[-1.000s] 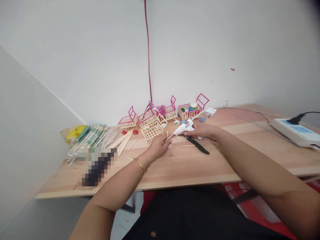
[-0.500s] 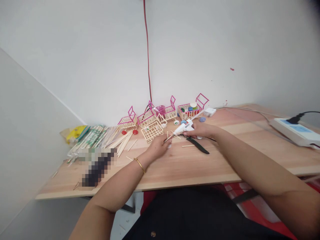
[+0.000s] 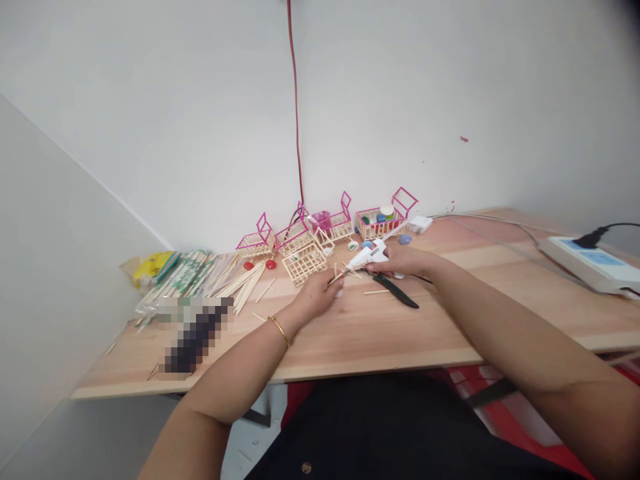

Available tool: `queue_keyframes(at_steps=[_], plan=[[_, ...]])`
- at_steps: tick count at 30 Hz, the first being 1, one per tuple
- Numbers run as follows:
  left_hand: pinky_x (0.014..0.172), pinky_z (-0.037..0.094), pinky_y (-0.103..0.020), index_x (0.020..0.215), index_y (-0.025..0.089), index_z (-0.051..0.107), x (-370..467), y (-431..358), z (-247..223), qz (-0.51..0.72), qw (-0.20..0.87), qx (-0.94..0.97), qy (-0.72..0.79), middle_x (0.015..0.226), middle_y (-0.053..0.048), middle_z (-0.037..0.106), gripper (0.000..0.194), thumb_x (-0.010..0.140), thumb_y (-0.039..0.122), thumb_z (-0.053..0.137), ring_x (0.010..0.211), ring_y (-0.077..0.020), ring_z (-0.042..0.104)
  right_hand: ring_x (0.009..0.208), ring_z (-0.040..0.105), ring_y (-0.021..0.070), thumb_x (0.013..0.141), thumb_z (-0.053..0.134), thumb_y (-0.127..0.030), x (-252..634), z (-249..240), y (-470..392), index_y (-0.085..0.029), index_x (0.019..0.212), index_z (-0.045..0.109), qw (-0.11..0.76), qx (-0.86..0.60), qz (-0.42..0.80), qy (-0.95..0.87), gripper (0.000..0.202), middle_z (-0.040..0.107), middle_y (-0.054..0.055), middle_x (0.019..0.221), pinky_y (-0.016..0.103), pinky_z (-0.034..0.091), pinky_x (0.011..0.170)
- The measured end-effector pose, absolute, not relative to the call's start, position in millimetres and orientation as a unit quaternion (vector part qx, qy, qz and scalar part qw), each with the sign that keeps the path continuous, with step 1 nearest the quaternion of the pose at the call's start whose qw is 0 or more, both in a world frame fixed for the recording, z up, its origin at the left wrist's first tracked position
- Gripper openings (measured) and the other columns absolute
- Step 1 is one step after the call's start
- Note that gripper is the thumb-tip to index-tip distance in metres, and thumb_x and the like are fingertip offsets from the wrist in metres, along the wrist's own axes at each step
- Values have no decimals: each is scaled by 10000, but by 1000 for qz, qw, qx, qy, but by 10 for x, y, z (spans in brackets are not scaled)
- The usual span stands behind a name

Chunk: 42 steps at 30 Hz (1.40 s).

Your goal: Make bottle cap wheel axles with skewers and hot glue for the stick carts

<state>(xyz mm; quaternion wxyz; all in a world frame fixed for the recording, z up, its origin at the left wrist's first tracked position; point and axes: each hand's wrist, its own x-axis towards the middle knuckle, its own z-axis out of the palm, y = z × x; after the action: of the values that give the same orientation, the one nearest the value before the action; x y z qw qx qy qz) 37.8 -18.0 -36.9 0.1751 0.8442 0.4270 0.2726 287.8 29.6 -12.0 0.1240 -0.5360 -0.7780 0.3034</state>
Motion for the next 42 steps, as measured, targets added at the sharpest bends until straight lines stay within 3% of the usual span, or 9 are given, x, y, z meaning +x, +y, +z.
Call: queue_keyframes(at_steps=[9, 18, 24, 29, 32, 37, 42], plan=[[627, 355, -235, 787, 155, 598, 374, -183, -368, 272, 178, 844, 426, 698, -10, 584, 228, 889, 291, 447, 662, -127, 505, 553, 527, 153, 676, 572, -696, 2879, -133, 307, -183, 600, 553, 127, -530, 315, -777, 519, 607, 31, 588, 255, 369, 509], [705, 410, -253, 1034, 166, 619, 368, -166, -398, 306, 188, 833, 421, 835, -27, 642, 238, 858, 259, 488, 755, -147, 559, 571, 550, 168, 665, 556, -727, 2887, -129, 312, -182, 594, 562, 121, -533, 306, -780, 550, 622, 41, 601, 262, 371, 519], [729, 454, -269, 1169, 169, 553, 359, -152, -390, 324, 233, 801, 447, 862, -24, 657, 385, 810, 307, 578, 769, -152, 594, 567, 551, 170, 665, 561, -721, 2891, -132, 326, -176, 602, 576, 113, -538, 306, -777, 549, 629, 42, 599, 265, 372, 523], [852, 463, -314, 1212, 146, 528, 345, -172, -308, 362, 231, 785, 446, 1055, -88, 649, 540, 733, 337, 686, 950, -196, 608, 570, 532, 161, 680, 580, -689, 2885, -124, 302, -179, 660, 595, 131, -518, 333, -777, 510, 618, 36, 600, 262, 372, 522], [900, 443, -326, 1171, 155, 562, 332, -166, -282, 382, 201, 790, 436, 1096, -91, 641, 525, 702, 328, 722, 1008, -208, 594, 551, 516, 154, 676, 584, -690, 2885, -128, 297, -181, 659, 587, 132, -516, 337, -776, 510, 605, 33, 586, 259, 365, 509], [772, 448, -274, 870, 162, 662, 310, -124, -308, 340, 186, 822, 418, 825, -31, 669, 161, 800, 298, 612, 801, -157, 602, 560, 524, 156, 668, 571, -707, 2890, -129, 295, -184, 680, 593, 137, -511, 333, -780, 523, 613, 31, 600, 256, 367, 511], [689, 422, -244, 840, 164, 669, 321, -127, -315, 331, 194, 816, 433, 746, -12, 642, 155, 810, 289, 583, 705, -132, 563, 551, 522, 156, 673, 572, -692, 2884, -118, 288, -186, 592, 560, 130, -517, 324, -782, 513, 599, 29, 573, 264, 366, 519]])
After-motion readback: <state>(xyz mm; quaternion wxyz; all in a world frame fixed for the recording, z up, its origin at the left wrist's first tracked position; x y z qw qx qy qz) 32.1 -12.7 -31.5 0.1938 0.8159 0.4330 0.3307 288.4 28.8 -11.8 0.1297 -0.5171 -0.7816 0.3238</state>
